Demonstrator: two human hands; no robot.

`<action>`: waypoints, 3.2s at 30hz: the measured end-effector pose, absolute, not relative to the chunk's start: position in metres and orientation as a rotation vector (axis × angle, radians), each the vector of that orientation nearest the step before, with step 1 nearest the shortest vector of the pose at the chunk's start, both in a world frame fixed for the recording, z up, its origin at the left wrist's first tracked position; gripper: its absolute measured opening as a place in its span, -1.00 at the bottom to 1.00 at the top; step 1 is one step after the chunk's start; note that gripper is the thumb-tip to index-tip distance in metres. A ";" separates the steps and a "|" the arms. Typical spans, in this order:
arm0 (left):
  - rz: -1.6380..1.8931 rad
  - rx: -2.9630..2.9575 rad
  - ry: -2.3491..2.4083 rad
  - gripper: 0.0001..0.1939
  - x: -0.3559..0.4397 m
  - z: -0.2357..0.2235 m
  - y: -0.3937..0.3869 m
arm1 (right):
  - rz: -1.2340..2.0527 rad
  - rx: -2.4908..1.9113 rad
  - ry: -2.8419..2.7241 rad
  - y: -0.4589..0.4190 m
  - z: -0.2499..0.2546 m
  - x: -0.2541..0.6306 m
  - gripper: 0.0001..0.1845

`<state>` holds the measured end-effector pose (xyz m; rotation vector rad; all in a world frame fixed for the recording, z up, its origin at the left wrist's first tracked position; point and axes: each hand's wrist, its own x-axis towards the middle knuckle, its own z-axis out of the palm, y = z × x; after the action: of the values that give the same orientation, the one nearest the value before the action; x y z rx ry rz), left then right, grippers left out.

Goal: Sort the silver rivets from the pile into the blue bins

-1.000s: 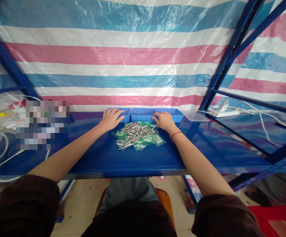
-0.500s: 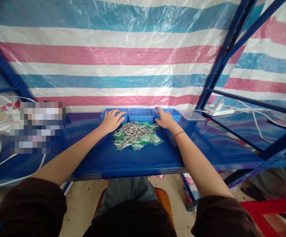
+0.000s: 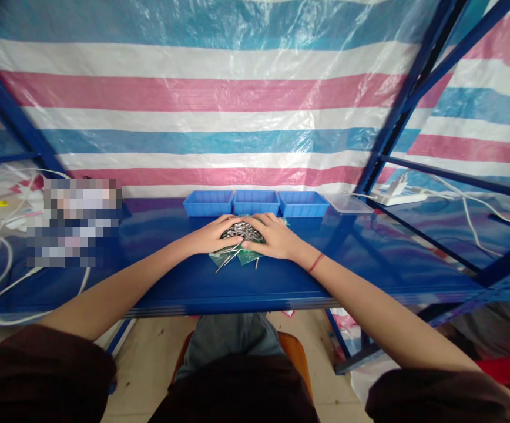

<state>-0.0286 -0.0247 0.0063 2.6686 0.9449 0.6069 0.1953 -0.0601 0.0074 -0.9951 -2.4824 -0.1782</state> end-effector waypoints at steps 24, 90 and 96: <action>1.175 2.454 1.138 -0.62 -0.025 0.000 -0.018 | -0.027 -1.355 -1.982 -0.044 0.019 0.198 -0.69; 1.265 2.221 0.955 -0.78 -0.003 0.010 -0.038 | 0.491 -0.827 -1.522 -0.054 0.034 0.149 -0.59; 1.333 2.104 0.927 -0.81 -0.008 0.005 -0.028 | 0.552 -0.949 -1.671 -0.048 0.028 0.156 -0.51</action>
<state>-0.0076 -0.0284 0.0049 2.1045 0.9270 1.3329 0.1565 -0.0477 0.0282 -0.9486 -1.6705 0.5523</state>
